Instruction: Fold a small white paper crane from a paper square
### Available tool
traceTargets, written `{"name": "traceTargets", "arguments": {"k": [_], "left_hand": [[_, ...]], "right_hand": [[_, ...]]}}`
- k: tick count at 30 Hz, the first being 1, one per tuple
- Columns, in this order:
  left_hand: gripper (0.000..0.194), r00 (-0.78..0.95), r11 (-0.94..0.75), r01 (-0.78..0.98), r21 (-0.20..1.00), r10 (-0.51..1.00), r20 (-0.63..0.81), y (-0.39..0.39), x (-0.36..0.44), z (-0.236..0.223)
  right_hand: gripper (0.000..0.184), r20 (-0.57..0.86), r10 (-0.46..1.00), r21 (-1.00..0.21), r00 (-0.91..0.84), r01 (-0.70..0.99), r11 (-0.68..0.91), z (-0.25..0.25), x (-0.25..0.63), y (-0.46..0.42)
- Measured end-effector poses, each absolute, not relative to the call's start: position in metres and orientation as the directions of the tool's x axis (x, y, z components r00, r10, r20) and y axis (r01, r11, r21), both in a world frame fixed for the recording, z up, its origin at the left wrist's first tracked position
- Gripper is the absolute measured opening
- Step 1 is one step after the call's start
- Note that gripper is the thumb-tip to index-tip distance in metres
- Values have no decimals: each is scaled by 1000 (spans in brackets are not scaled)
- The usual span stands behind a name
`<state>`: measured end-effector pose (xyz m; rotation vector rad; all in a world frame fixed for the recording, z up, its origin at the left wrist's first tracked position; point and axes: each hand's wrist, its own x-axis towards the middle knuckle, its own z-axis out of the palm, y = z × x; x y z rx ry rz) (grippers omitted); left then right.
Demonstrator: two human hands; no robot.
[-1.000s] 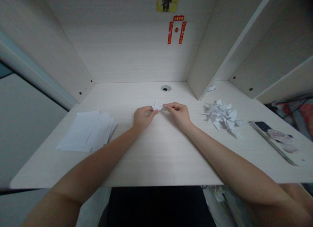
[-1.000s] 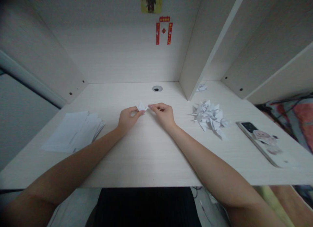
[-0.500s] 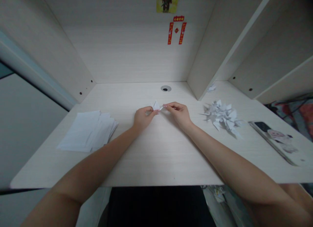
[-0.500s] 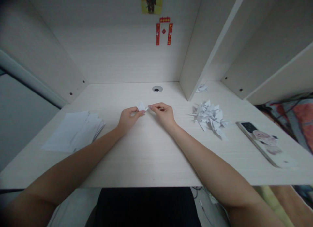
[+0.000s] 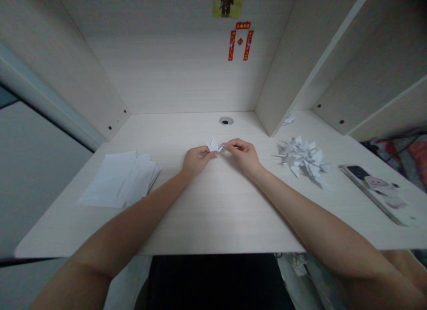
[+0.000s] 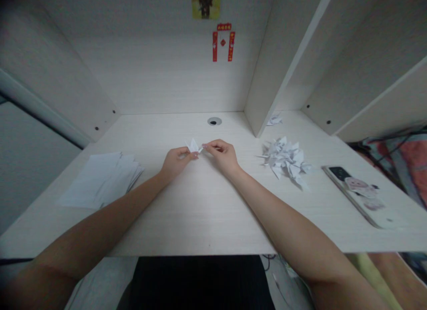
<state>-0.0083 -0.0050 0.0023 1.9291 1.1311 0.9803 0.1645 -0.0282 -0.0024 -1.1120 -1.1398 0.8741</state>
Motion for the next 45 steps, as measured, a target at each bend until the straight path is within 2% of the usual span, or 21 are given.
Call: {"name": "traceTargets", "arguments": {"k": [6, 11, 14, 23, 32, 39, 45], "left_hand": [[29, 341, -385, 414, 825, 906, 252, -3, -9, 1], [30, 338, -374, 399, 838, 909, 245, -4, -9, -1], [29, 337, -379, 408, 831, 908, 249, -5, -8, 0], [30, 337, -398, 450, 799, 905, 261, -5, -9, 0], [31, 334, -357, 434, 827, 917, 220, -6, -6, 3], [30, 352, -371, 399, 839, 906, 234, -6, -7, 5], [31, 271, -344, 329, 880, 927, 261, -2, -7, -1]], "right_hand": [[26, 261, 937, -965, 232, 93, 246, -4, 166, -27], [31, 148, 947, -986, 285, -27, 163, -5, 169, -25], [32, 134, 950, -987, 282, -47, 153, -3, 169, -25], [28, 275, 933, -955, 231, 180, 237, -6, 167, -26], [26, 395, 886, -884, 242, 364, 294, -9, 166, -27], [28, 356, 898, -913, 258, 300, 276, -9, 165, -27], [35, 246, 946, -969, 211, 52, 240, -3, 159, -30]]}}
